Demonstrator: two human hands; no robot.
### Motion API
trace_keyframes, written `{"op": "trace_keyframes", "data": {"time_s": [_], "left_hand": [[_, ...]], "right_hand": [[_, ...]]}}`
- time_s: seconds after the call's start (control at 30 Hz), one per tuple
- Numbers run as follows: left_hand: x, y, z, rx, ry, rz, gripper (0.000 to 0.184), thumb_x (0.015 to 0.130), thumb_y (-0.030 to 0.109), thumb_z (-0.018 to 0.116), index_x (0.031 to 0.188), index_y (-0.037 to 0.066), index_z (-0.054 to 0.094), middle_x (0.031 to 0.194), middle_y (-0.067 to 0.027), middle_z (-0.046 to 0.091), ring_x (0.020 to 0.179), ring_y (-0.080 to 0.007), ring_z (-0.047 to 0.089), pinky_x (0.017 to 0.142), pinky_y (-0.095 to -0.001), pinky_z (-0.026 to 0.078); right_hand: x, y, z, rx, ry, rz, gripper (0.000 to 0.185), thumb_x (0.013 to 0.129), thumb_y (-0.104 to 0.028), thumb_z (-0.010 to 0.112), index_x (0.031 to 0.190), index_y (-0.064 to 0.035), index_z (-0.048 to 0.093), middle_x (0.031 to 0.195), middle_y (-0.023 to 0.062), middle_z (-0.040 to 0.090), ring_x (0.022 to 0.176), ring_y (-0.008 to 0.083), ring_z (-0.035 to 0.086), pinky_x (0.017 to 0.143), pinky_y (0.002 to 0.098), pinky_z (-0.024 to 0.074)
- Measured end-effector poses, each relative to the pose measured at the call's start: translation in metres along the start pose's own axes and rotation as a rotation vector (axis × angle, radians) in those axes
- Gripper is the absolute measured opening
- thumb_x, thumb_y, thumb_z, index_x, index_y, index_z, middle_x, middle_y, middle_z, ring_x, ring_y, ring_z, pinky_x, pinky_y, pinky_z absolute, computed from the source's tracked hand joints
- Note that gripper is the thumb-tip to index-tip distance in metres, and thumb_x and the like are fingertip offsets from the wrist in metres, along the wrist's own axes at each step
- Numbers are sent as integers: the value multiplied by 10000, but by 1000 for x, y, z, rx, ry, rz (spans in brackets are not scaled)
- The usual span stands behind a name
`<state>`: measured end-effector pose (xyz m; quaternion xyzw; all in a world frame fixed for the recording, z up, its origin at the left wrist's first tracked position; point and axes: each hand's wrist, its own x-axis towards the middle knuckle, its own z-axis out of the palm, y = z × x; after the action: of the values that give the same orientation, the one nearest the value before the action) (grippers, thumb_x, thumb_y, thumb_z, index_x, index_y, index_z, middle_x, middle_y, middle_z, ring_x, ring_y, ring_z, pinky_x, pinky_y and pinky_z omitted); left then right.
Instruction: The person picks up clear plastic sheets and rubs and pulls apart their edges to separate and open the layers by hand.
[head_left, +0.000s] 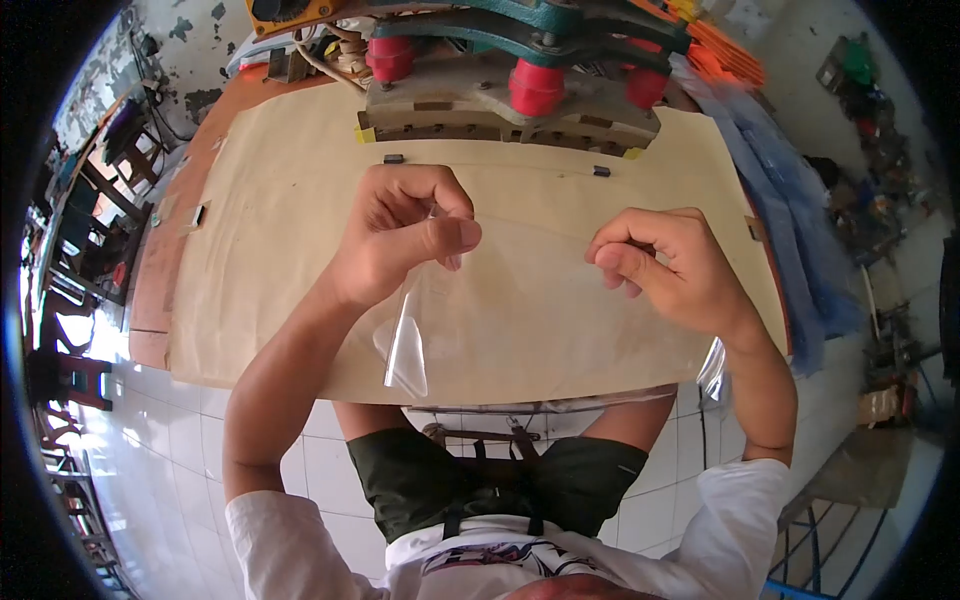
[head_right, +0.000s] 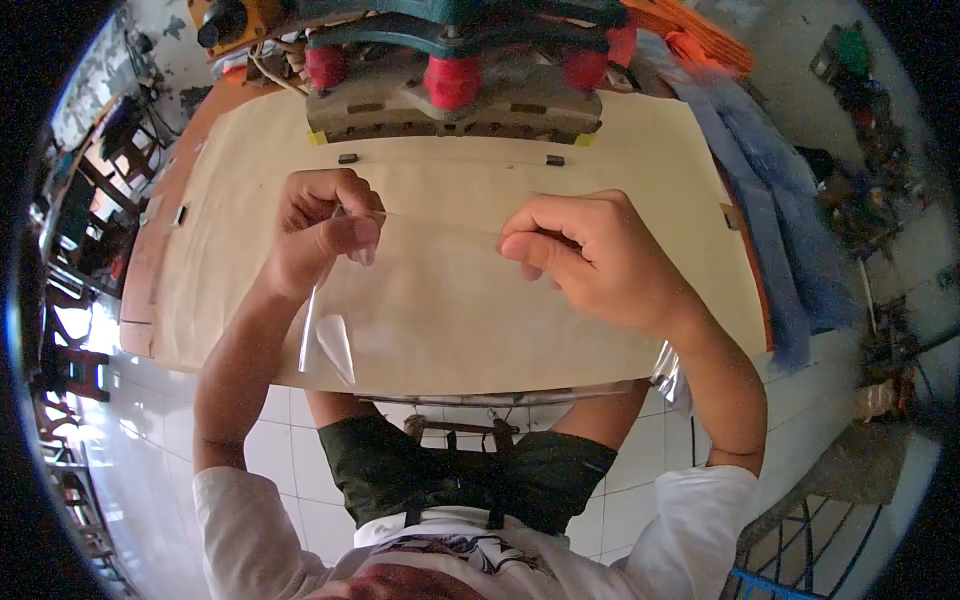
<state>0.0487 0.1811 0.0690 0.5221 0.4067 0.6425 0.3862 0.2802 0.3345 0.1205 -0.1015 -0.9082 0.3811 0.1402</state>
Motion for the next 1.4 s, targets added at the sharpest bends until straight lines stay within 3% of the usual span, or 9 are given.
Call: {"op": "trace_keyframes", "data": {"time_s": [0.33, 0.4, 0.53, 0.73, 0.8, 0.9, 1.1, 1.33, 1.4], "left_hand": [[3, 7, -16, -67, 56, 132, 105, 767, 86, 592, 693, 12, 580, 632, -61, 578, 588, -135, 575, 547, -267, 457], [5, 9, -16, -89, -6, 55, 106, 783, 92, 591, 718, 8, 585, 664, -65, 589, 604, -139, 589, 571, -272, 465], [5, 17, -18, -58, -142, -54, 121, 803, 107, 586, 737, 6, 590, 694, -65, 594, 631, -146, 606, 616, -275, 477], [4, 29, -15, 75, -146, -126, 86, 797, 30, 577, 867, -11, 605, 766, -57, 604, 694, -145, 612, 679, -279, 493], [4, 29, -12, 180, -161, -200, 194, 772, 38, 622, 959, -13, 614, 844, -56, 624, 747, -147, 614, 706, -271, 490], [4, 22, -10, 321, -261, -186, 250, 783, -46, 634, 1032, -32, 615, 867, -67, 643, 797, -149, 633, 743, -275, 505], [3, 14, -1, 638, -375, -100, 212, 807, 7, 716, 1003, -35, 649, 861, -72, 678, 810, -140, 654, 743, -294, 527], [3, 12, 9, 654, -400, -114, 206, 816, 27, 712, 1006, -34, 663, 896, -97, 703, 816, -146, 665, 748, -304, 535], [2, 7, 11, 627, -326, -9, 214, 833, 61, 706, 1023, -31, 669, 892, -99, 709, 812, -150, 668, 753, -305, 535]], "right_hand": [[-19, 13, -17, 74, 14, 186, 118, 899, -72, 644, 948, 35, 646, 808, 40, 648, 697, 69, 588, 619, 217, 485], [-20, 14, -13, 75, 102, 128, 104, 890, -36, 617, 968, 22, 655, 738, 47, 653, 623, 69, 577, 577, 226, 485], [-19, 5, -16, 13, 136, 170, 101, 889, -31, 606, 958, 26, 652, 730, 44, 645, 648, 71, 584, 591, 228, 484], [-21, -15, -24, -103, 132, 132, 94, 876, -41, 616, 926, 27, 659, 726, 48, 643, 677, 70, 583, 597, 232, 474], [-23, -8, -25, -126, 133, -6, 91, 874, -38, 615, 913, 28, 666, 727, 52, 645, 666, 69, 575, 587, 226, 464], [-24, -10, -26, -141, 121, 10, 94, 869, -36, 618, 915, 26, 670, 739, 57, 652, 643, 71, 559, 572, 227, 451], [-17, -19, -19, -213, 70, -36, 94, 854, -55, 632, 890, 22, 672, 698, 85, 640, 582, 103, 536, 557, 259, 438], [-2, -23, -8, -243, -27, -3, 104, 842, -75, 633, 876, 16, 670, 703, 135, 641, 577, 182, 571, 583, 297, 457], [2, -25, -6, -243, -55, -61, 68, 855, -9, 631, 893, 39, 659, 713, 64, 623, 597, 76, 510, 545, 232, 405]]}}
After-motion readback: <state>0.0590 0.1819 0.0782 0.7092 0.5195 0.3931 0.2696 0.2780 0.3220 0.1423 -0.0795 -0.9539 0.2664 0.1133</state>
